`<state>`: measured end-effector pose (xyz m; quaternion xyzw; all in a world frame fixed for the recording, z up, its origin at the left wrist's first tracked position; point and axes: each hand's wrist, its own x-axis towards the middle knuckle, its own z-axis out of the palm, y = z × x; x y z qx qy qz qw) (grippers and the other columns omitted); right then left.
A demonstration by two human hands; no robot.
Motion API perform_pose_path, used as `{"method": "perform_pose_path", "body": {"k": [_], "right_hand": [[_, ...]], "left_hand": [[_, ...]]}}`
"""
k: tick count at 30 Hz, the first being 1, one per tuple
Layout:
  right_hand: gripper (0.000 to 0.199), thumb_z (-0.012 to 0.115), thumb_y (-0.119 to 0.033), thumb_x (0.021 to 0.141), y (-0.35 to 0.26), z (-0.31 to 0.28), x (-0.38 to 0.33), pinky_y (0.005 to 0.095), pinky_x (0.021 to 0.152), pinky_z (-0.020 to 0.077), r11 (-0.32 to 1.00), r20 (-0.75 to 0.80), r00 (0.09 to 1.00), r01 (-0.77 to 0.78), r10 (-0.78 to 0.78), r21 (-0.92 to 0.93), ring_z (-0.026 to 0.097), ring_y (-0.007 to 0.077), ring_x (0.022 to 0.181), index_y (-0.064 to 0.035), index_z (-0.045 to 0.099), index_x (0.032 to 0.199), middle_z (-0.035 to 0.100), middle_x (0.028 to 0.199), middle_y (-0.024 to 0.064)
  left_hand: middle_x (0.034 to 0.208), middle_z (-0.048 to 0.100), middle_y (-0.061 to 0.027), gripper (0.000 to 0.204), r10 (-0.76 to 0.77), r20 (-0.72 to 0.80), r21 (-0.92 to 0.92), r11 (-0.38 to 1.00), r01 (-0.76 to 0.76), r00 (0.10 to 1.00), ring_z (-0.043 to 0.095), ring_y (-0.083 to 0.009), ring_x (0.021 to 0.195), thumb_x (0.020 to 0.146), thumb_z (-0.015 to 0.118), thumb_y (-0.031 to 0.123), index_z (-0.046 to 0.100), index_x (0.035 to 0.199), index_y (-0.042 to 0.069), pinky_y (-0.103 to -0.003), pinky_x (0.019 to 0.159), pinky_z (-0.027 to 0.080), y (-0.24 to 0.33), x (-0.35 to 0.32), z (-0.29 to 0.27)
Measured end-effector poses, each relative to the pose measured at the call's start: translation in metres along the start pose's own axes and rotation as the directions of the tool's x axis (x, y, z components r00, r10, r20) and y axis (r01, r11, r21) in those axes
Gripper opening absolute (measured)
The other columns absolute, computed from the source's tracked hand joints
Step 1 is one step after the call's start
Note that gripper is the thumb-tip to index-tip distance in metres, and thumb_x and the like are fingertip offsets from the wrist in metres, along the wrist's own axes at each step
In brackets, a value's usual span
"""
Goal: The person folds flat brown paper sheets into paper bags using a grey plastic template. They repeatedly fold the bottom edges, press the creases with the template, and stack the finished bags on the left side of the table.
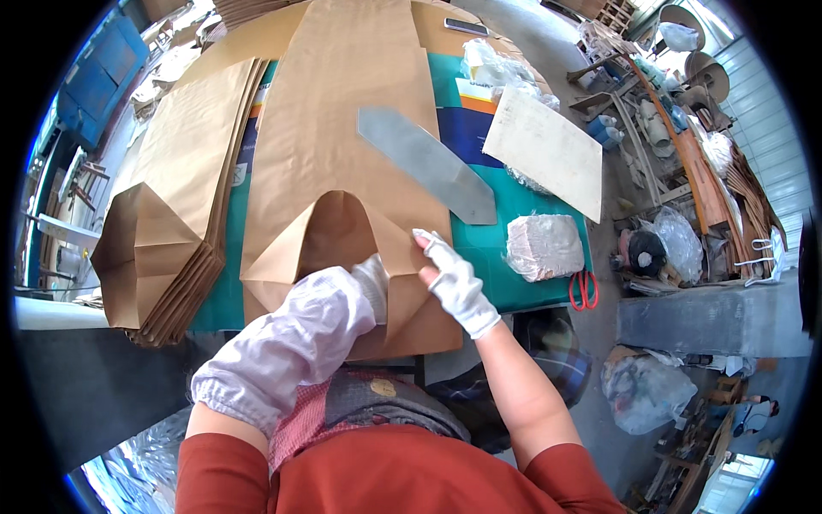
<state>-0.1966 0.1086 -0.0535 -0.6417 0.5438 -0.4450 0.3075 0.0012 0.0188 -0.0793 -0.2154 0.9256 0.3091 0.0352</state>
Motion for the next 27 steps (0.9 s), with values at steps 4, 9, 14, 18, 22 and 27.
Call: {"method": "perform_pose_path", "body": {"k": [4,9,14,18,22,27], "right_hand": [[0.074,0.074,-0.035,0.087,-0.003,0.021,0.0,0.0511,0.126,0.0262,0.799,0.088,0.992,0.128,-0.094,-0.588,0.042,0.0411,0.145,0.0033,0.05,0.146,0.045,0.157,0.0222],[0.076,0.078,-0.031,0.08,-0.017,0.03,0.006,0.0553,0.124,0.0271,0.709,0.119,0.99,0.136,-0.074,-0.692,0.042,0.0438,0.144,0.0049,0.052,0.141,0.045,0.155,0.025],[0.073,0.081,-0.027,0.076,-0.021,0.036,0.01,0.0572,0.123,0.0292,0.669,0.11,0.992,0.126,-0.066,-0.732,0.045,0.0441,0.139,0.0046,0.055,0.137,0.05,0.149,0.0254],[0.072,0.081,-0.026,0.075,-0.026,0.04,0.016,0.0571,0.122,0.0298,0.648,0.114,0.99,0.137,-0.077,-0.749,0.045,0.0437,0.138,0.0049,0.055,0.135,0.05,0.147,0.0252],[0.07,0.081,-0.027,0.075,-0.029,0.034,0.007,0.0572,0.122,0.0298,0.636,0.128,0.99,0.138,-0.062,-0.759,0.044,0.0432,0.139,0.005,0.058,0.132,0.051,0.145,0.0249],[0.075,0.082,-0.036,0.075,-0.033,0.058,0.035,0.0555,0.123,0.0279,0.658,0.108,0.993,0.115,-0.052,-0.744,0.044,0.0441,0.14,0.0062,0.059,0.133,0.051,0.148,0.0259]], "left_hand": [[0.142,0.06,-0.0118,0.053,-0.27,0.295,0.629,0.777,0.026,0.916,0.047,-0.0305,0.14,0.092,0.06,0.034,0.061,0.137,0.005,-0.045,0.119,0.032,0.012,-0.011,-0.069],[0.164,0.039,-0.012,0.07,-0.346,-0.187,0.438,0.808,0.394,0.919,0.032,-0.0311,0.152,0.097,0.057,0.038,0.041,0.155,0.002,-0.043,0.126,0.022,-0.016,-0.012,-0.082],[0.166,0.035,-0.0112,0.07,-0.432,-0.233,0.435,0.755,0.491,0.871,0.028,-0.0309,0.154,0.098,0.056,0.037,0.039,0.156,0.003,-0.044,0.127,0.02,-0.016,0.003,-0.068],[0.165,0.036,-0.0112,0.067,-0.48,-0.045,0.39,0.799,0.457,0.876,0.031,-0.0279,0.152,0.1,0.055,0.036,0.04,0.155,0.0,-0.042,0.12,0.033,-0.01,0.002,-0.106],[0.13,0.071,-0.0065,0.036,-0.435,0.115,0.222,0.887,0.404,0.893,0.066,-0.0275,0.12,0.098,0.056,0.033,0.071,0.131,0.03,-0.044,0.104,0.051,0.037,-0.071,-0.168],[0.148,0.059,-0.0132,0.07,-0.548,-0.595,-0.737,0.664,-0.127,0.588,0.048,-0.026,0.142,0.107,0.041,0.058,0.055,0.147,0.002,-0.038,0.12,0.032,-0.058,-0.158,-0.104]]}}
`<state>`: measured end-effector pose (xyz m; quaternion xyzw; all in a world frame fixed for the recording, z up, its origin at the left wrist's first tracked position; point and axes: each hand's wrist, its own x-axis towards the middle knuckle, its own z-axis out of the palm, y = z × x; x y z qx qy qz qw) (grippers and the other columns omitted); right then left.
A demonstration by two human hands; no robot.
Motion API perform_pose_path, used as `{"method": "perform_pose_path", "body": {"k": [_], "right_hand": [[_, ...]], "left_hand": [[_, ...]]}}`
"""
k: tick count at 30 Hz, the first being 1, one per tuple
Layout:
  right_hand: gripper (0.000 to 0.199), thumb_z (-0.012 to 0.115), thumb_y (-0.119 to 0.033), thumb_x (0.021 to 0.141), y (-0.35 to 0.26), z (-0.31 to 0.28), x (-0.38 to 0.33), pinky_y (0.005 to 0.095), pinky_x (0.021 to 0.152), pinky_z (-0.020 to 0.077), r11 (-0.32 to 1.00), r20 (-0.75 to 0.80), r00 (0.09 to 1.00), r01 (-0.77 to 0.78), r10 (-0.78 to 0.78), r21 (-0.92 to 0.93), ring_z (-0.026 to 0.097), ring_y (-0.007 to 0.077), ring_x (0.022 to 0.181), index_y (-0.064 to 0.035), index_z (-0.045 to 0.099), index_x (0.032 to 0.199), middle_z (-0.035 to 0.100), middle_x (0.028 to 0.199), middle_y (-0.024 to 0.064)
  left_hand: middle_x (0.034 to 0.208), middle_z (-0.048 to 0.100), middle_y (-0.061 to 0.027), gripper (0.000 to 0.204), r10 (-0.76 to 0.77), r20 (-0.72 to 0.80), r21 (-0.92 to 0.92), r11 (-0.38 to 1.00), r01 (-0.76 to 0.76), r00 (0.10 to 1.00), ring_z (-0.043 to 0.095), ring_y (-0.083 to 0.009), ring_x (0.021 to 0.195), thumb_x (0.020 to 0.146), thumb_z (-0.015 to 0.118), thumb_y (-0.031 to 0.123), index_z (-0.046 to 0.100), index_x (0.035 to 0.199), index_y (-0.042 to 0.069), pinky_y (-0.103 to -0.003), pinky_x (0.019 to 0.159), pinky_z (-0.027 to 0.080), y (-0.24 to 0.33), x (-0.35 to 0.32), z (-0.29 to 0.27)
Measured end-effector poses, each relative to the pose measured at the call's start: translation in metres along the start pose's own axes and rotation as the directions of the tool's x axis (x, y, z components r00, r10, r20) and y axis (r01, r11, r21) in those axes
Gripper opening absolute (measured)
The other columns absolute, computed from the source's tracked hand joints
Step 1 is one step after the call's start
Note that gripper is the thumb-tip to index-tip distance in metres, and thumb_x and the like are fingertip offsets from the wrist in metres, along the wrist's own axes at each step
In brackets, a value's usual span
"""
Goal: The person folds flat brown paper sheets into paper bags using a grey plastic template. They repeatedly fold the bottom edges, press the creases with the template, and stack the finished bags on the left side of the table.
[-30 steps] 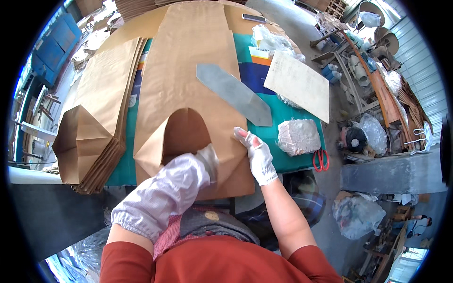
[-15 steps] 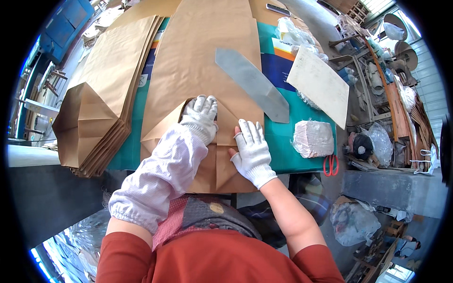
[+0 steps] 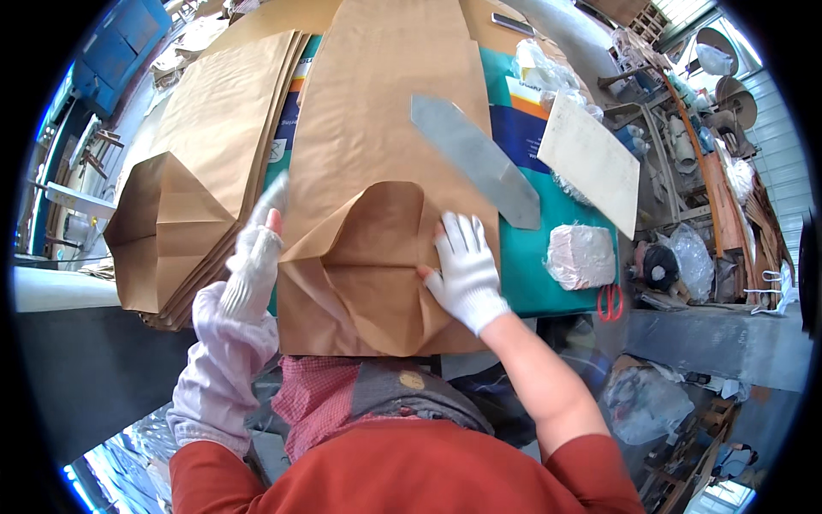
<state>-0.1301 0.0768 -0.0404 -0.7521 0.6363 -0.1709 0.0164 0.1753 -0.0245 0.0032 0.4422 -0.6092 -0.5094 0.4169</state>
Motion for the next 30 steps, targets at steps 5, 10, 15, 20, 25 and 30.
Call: {"method": "perform_pose_path", "body": {"k": [5,10,15,20,25,30], "right_hand": [[0.073,0.078,-0.041,0.081,0.002,0.022,0.037,0.0543,0.125,0.0255,0.996,-0.045,0.996,0.079,-0.081,-0.032,0.043,0.0426,0.142,0.0049,0.06,0.135,0.05,0.15,0.0245],[0.072,0.072,-0.045,0.089,0.004,0.023,0.038,0.0534,0.125,0.0247,0.993,-0.004,0.997,0.075,-0.076,-0.087,0.042,0.0409,0.144,0.0041,0.057,0.139,0.048,0.153,0.0236],[0.072,0.072,-0.044,0.088,0.005,0.025,0.038,0.0537,0.125,0.0254,0.994,-0.012,0.997,0.079,-0.08,-0.075,0.042,0.0409,0.143,0.0043,0.057,0.139,0.049,0.152,0.0236],[0.065,0.075,-0.043,0.085,0.017,0.034,0.04,0.0538,0.122,0.0311,0.994,-0.115,0.988,0.108,-0.108,-0.006,0.05,0.0393,0.137,0.0036,0.064,0.129,0.058,0.142,0.0233],[0.049,0.071,-0.037,0.091,0.091,0.011,0.075,0.0495,0.105,0.0484,0.927,-0.205,0.906,-0.346,0.37,0.145,0.063,0.0373,0.117,-0.0012,0.064,0.124,0.067,0.123,0.0195],[0.068,0.08,-0.051,0.082,0.134,-0.018,0.1,0.0476,0.095,0.0535,0.8,0.055,0.804,-0.577,0.592,-0.165,0.063,0.0393,0.117,-0.0059,0.057,0.127,0.064,0.126,0.0209]], "left_hand": [[0.154,0.051,-0.0202,0.069,0.09,0.354,0.377,0.897,-0.23,0.931,0.044,-0.0374,0.146,0.108,0.034,0.057,0.056,0.145,0.003,-0.045,0.123,0.03,-0.053,-0.022,-0.029],[0.163,0.034,-0.0209,0.083,0.12,0.388,0.763,0.515,-0.391,0.914,0.031,-0.0431,0.151,0.084,0.074,0.029,0.04,0.154,0.003,-0.051,0.124,0.028,-0.049,-0.036,-0.005],[0.162,0.035,-0.0215,0.089,0.1,0.389,0.838,0.374,-0.397,0.916,0.031,-0.0432,0.15,0.077,0.08,0.036,0.044,0.151,0.004,-0.051,0.124,0.027,-0.038,-0.037,0.01],[0.159,0.038,-0.022,0.095,0.061,0.353,0.887,0.294,-0.355,0.933,0.034,-0.0436,0.148,0.073,0.084,0.048,0.047,0.149,0.006,-0.052,0.124,0.026,-0.028,-0.038,0.023],[0.159,0.039,-0.0222,0.094,0.005,0.33,0.911,0.258,-0.321,0.944,0.032,-0.0428,0.149,0.074,0.082,0.054,0.049,0.147,0.005,-0.052,0.126,0.022,-0.023,-0.036,0.034],[0.157,0.041,-0.0223,0.093,-0.03,0.481,0.833,0.327,-0.446,0.876,0.031,-0.0418,0.15,0.075,0.08,0.056,0.049,0.147,0.005,-0.051,0.126,0.021,-0.012,0.008,0.053]]}}
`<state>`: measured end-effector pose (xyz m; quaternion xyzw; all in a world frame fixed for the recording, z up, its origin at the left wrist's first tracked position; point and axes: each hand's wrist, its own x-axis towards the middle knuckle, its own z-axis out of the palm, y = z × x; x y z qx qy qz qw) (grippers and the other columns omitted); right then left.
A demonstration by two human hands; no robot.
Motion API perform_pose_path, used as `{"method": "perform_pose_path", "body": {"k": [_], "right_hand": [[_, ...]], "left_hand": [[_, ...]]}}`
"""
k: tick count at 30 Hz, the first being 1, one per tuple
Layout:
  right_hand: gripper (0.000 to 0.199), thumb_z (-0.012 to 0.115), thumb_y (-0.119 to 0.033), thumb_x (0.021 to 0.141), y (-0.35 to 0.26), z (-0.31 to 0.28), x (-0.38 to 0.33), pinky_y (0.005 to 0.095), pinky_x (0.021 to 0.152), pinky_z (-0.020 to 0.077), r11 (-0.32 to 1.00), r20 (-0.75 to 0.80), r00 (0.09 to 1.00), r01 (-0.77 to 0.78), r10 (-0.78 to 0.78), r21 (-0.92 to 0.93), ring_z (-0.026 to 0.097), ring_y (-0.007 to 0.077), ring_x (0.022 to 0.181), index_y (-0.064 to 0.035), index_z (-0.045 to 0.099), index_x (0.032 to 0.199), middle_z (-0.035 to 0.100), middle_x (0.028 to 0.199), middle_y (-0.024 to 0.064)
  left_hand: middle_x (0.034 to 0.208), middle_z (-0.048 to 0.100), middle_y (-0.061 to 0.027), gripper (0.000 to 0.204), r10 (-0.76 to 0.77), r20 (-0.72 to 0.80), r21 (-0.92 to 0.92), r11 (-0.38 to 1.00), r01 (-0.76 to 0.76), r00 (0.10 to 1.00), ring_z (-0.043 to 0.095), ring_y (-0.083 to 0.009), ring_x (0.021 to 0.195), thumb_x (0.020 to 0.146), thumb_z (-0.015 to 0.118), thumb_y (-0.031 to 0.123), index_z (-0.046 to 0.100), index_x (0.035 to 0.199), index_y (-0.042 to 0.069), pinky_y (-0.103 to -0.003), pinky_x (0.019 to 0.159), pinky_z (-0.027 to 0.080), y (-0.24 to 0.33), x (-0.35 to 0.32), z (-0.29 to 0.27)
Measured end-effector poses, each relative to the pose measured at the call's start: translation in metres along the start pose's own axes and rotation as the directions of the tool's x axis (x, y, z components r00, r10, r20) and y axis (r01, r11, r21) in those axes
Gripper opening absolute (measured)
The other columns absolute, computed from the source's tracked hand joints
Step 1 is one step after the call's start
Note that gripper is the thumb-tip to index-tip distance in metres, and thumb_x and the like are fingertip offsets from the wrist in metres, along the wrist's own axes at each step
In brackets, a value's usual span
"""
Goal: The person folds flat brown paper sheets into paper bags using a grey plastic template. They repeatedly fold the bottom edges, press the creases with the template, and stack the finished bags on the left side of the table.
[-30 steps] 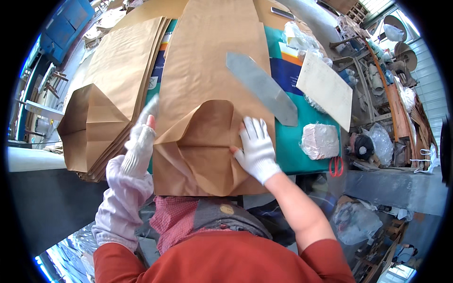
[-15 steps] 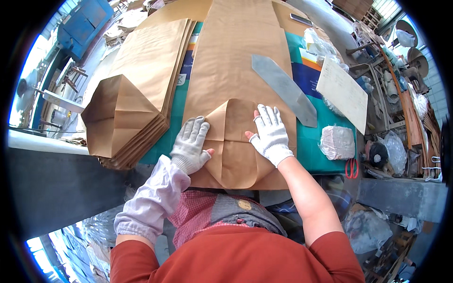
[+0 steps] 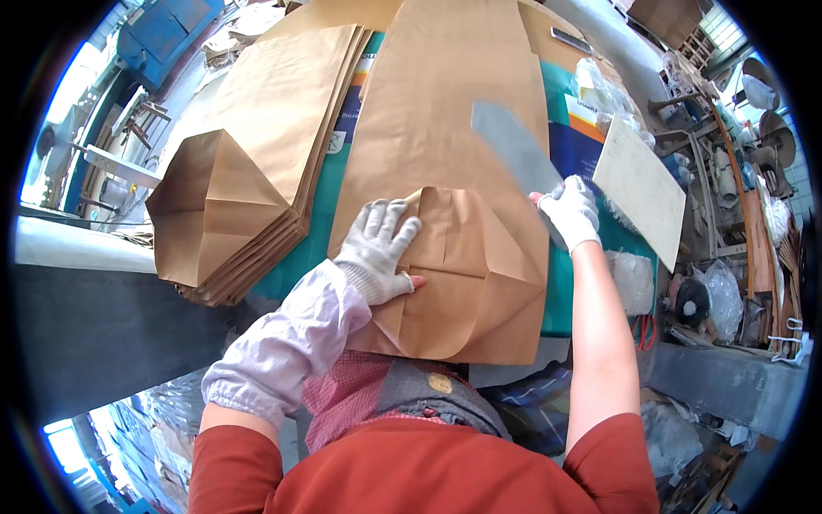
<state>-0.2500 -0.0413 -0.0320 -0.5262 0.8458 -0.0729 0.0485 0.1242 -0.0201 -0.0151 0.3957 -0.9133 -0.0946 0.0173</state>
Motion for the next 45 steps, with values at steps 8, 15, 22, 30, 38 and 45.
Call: {"method": "perform_pose_path", "body": {"k": [8,15,22,30,38,45], "right_hand": [[0.01,0.071,-0.017,0.094,-0.033,-0.031,-0.071,0.0328,0.069,0.0525,0.712,-0.085,0.939,0.309,-0.333,0.63,0.065,0.0219,0.072,-0.0071,0.069,0.094,0.069,0.083,0.0103],[0.016,0.075,-0.022,0.089,-0.058,0.001,-0.121,0.0423,0.073,0.0549,0.842,0.131,0.908,0.304,-0.397,0.445,0.07,0.0337,0.083,-0.0074,0.068,0.092,0.073,0.088,0.0127],[0.016,0.073,-0.024,0.091,-0.08,0.007,-0.114,0.0453,0.075,0.0544,0.832,0.16,0.869,0.374,-0.469,0.41,0.071,0.035,0.087,-0.0096,0.068,0.095,0.073,0.095,0.0127],[0.013,0.071,-0.023,0.091,-0.082,0.007,-0.113,0.0461,0.075,0.0547,0.835,0.127,0.865,0.415,-0.485,0.362,0.07,0.0356,0.087,-0.0104,0.067,0.091,0.071,0.092,0.0127],[0.074,0.074,-0.05,0.081,-0.083,0.02,-0.169,0.0574,0.123,0.0253,0.597,-0.163,0.601,0.798,-0.783,0.078,0.047,0.0373,0.139,-0.0038,0.061,0.138,0.054,0.149,0.0181],[0.077,0.074,-0.051,0.083,-0.074,0.032,-0.169,0.0565,0.124,0.0251,0.646,-0.141,0.657,0.754,-0.741,0.119,0.044,0.0386,0.143,-0.0062,0.057,0.143,0.049,0.154,0.0169]], "left_hand": [[0.127,0.062,-0.021,0.072,-0.027,-0.201,-0.111,0.994,0.005,0.979,0.054,-0.0419,0.123,0.076,0.08,0.044,0.059,0.128,0.0,-0.052,0.108,0.041,-0.002,0.005,0.016],[0.141,0.055,-0.0236,0.073,-0.33,-0.357,0.074,0.922,0.379,0.874,0.047,-0.0453,0.137,0.07,0.084,0.034,0.06,0.129,-0.002,-0.055,0.119,0.034,-0.014,-0.115,0.018],[0.136,0.06,-0.0234,0.065,-0.017,-0.357,-0.145,0.989,-0.038,0.934,0.052,-0.0419,0.135,0.065,0.08,0.013,0.063,0.125,-0.006,-0.05,0.114,0.043,0.005,-0.107,0.03],[0.14,0.059,-0.0222,0.064,-0.003,-0.319,-0.156,0.987,-0.049,0.948,0.05,-0.041,0.138,0.07,0.077,0.012,0.061,0.128,-0.007,-0.049,0.114,0.043,0.003,-0.107,0.032],[0.15,0.052,-0.0233,0.063,-0.003,-0.254,-0.057,0.998,-0.012,0.967,0.044,-0.0451,0.142,0.078,0.07,0.009,0.056,0.139,-0.002,-0.052,0.115,0.039,0.005,-0.113,0.043],[0.151,0.049,-0.0236,0.059,0.003,-0.17,0.013,1.0,-0.001,0.985,0.042,-0.0462,0.143,0.079,0.069,0.009,0.058,0.137,0.001,-0.054,0.111,0.041,0.013,-0.104,0.031]]}}
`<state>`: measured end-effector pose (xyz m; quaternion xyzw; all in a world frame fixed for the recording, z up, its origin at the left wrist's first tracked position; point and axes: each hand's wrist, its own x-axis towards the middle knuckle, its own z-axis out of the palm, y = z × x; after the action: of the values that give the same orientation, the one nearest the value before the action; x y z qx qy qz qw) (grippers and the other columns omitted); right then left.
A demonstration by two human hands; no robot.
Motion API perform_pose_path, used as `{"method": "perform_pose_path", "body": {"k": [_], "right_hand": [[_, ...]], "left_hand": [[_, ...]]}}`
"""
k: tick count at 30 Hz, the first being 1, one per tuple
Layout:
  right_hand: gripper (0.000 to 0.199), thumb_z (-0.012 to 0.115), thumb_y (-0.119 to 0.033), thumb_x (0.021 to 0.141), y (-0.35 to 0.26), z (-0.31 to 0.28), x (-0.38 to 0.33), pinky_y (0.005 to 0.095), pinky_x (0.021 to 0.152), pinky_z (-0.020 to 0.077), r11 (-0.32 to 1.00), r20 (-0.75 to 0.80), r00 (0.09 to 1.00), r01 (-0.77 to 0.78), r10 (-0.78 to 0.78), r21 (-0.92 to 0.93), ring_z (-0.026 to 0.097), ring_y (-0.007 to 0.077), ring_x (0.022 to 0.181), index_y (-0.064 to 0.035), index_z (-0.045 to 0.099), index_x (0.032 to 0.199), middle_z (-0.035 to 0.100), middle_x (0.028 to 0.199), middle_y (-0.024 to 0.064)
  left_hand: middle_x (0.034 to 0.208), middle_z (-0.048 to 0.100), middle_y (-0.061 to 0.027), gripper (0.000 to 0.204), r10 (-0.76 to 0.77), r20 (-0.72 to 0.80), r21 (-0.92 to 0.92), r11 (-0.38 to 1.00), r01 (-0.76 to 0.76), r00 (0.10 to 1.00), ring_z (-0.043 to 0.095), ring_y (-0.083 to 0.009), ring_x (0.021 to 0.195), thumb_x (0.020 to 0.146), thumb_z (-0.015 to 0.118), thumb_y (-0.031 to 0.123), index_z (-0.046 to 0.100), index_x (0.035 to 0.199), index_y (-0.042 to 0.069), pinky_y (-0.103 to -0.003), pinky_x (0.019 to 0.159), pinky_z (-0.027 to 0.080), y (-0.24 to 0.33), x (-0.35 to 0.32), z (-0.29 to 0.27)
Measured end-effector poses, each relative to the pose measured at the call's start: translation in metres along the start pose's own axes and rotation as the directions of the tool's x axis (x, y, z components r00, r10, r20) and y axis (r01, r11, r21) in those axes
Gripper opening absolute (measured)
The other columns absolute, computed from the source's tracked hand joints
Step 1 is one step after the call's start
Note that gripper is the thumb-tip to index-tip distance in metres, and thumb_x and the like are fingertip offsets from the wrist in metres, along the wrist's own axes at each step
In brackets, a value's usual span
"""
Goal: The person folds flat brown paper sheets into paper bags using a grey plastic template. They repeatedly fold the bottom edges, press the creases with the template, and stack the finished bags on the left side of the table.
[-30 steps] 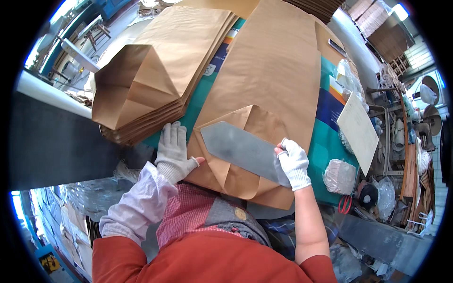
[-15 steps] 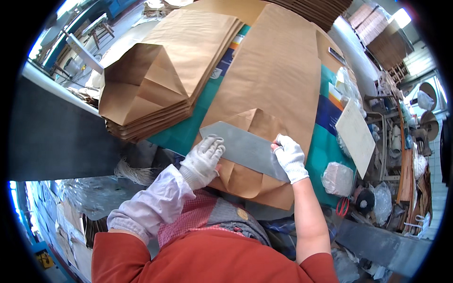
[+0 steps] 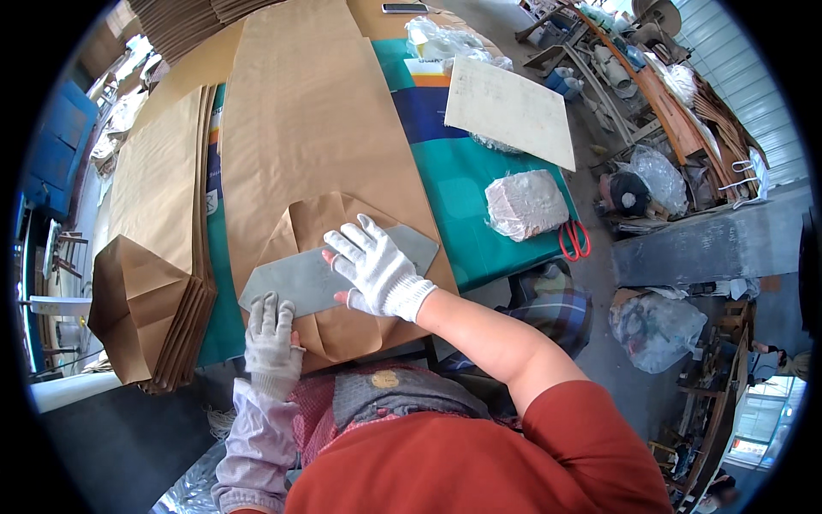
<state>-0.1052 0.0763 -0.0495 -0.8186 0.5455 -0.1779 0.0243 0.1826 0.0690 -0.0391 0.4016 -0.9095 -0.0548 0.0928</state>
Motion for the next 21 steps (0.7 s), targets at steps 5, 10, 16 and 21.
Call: {"method": "perform_pose_path", "body": {"k": [5,10,16,21], "right_hand": [[0.072,0.076,-0.047,0.082,-0.003,0.001,0.001,0.0537,0.125,0.0258,0.998,-0.057,0.998,0.018,-0.015,0.054,0.045,0.0362,0.144,-0.0062,0.061,0.139,0.051,0.154,0.0162],[0.03,0.075,-0.016,0.084,0.029,0.015,0.0,0.049,0.123,0.0345,0.893,-0.207,0.972,-0.009,0.115,0.451,0.06,0.0305,0.13,-0.0084,0.077,0.113,0.07,0.13,0.0109],[0.035,0.069,0.005,0.069,0.018,-0.044,-0.045,0.053,0.123,0.0345,0.953,0.018,0.998,0.058,-0.066,0.297,0.059,0.0308,0.13,-0.0104,0.075,0.099,0.07,0.129,0.0052],[0.045,0.096,-0.023,0.055,0.033,-0.012,-0.063,0.0388,0.089,0.0559,0.951,-0.038,0.956,-0.286,0.291,0.116,0.065,0.0287,0.103,-0.0106,0.072,0.092,0.07,0.106,0.0029]], "left_hand": [[0.145,0.054,-0.0223,0.061,0.021,0.091,-0.077,0.997,-0.014,0.996,0.047,-0.0422,0.138,0.071,0.072,0.011,0.06,0.13,-0.001,-0.05,0.109,0.044,0.007,0.01,-0.029],[0.135,0.06,-0.0201,0.056,0.129,0.227,-0.119,0.987,-0.103,0.965,0.059,-0.037,0.12,0.06,0.073,0.015,0.064,0.113,0.001,-0.047,0.1,0.05,0.009,0.039,-0.05],[0.112,0.067,-0.0121,0.039,0.338,-0.081,0.044,0.941,-0.336,0.938,0.064,-0.0309,0.098,0.063,0.068,0.016,0.065,0.1,0.004,-0.044,0.082,0.052,-0.034,0.026,0.009],[0.104,0.067,-0.0112,0.022,-0.057,-0.018,-0.347,0.937,0.047,0.998,0.065,-0.0344,0.101,0.069,0.083,0.011,0.069,0.086,0.008,-0.043,0.086,0.053,-0.018,0.041,0.006]]}}
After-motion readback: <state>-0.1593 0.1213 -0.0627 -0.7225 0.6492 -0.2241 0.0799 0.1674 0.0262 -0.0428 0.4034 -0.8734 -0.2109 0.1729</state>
